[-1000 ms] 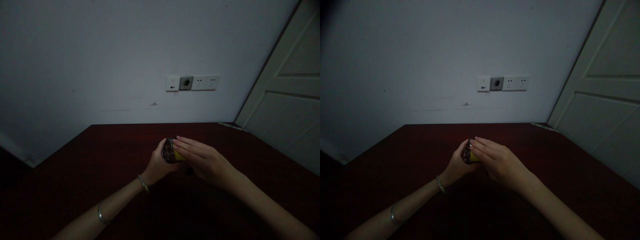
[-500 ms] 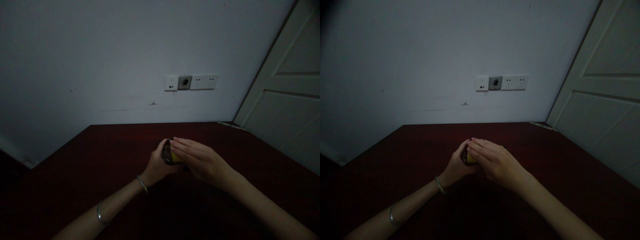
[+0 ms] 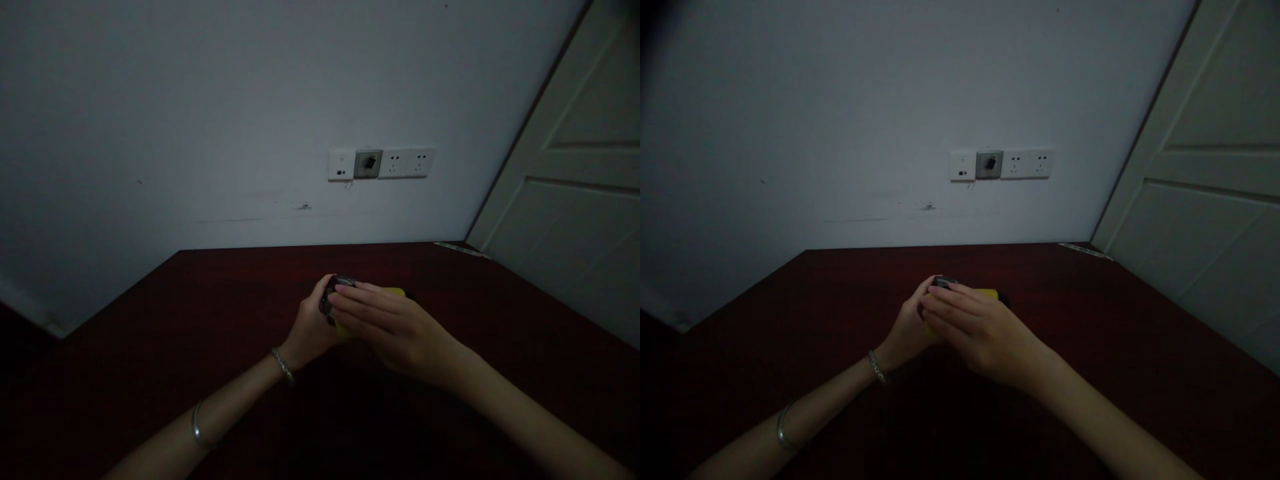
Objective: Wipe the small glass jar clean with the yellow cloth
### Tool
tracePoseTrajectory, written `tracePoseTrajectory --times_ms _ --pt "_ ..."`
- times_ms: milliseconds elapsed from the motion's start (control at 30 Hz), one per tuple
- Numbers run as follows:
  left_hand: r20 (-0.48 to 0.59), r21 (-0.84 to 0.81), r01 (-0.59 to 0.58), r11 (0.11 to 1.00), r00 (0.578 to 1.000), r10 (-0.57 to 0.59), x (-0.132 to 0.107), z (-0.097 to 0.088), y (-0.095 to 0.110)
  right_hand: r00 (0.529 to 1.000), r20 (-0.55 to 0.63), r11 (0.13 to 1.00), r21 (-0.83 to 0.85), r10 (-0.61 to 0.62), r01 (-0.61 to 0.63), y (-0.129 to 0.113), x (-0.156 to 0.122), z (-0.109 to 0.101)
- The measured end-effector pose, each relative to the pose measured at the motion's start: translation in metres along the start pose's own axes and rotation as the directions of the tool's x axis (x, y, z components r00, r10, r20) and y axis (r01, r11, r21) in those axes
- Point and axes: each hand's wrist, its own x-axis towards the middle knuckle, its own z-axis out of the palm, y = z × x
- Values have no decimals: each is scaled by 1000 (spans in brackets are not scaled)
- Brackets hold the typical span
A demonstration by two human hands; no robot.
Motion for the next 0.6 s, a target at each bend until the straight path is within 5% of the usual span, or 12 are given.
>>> tracePoseTrajectory --times_ms 167,367,500,600 --pt "59 135 -53 989 997 46 -3 5 5 992 22 991 47 126 -127 10 -7 -1" --pt "48 -125 31 992 999 -25 6 8 -6 1000 -3 996 91 -4 4 4 -3 1" --pt "63 -75 28 997 998 -23 5 4 -5 998 -6 991 119 -66 66 0 0 2" --pt "115 33 -33 999 993 29 -1 1 0 1000 -6 990 144 3 -2 7 -3 2"
